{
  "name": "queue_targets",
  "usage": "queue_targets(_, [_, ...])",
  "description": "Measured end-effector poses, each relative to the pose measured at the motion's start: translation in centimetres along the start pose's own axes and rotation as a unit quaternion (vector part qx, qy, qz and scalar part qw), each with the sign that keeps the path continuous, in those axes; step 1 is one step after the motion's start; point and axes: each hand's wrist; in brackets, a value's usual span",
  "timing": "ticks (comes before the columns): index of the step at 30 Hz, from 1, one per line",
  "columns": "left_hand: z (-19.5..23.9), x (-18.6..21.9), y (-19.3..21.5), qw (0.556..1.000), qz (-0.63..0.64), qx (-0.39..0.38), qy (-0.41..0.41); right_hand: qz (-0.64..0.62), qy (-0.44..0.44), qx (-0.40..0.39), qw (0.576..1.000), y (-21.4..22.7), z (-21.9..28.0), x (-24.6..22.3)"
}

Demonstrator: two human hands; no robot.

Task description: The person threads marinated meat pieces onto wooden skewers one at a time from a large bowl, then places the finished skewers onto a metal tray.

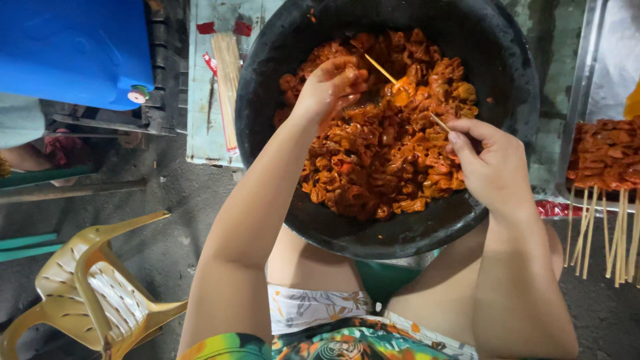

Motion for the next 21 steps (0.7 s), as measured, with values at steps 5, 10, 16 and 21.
queue_targets(5, [3.9,2.2,1.1,0.993,0.112,-0.023,-0.016,0.042,0.025,-0.031,0.998,-0.2,0.3,-0.2])
queue_targets(10, [5.0,2.9,0.7,0.985,0.156,-0.007,-0.072,0.026,-0.034,-0.037,0.998,-0.7,0.5,-1.3])
queue_targets(16, [4.7,2.2,0.6,0.982,0.156,-0.012,-0.106,0.037,-0.053,-0.031,0.997,-0.9,0.5,-2.3])
queue_targets(21, [4.6,1.6,-0.5,0.981,0.139,-0.028,-0.133,0.012,-0.075,-0.028,0.997,-1.1,0.6,-1.8])
Point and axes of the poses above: each hand's wrist, its own z-axis away from the middle knuckle, its own y-axis out of the back of the hand, x = y × z, and after that the axes turned 11 degrees about -z, right-handed
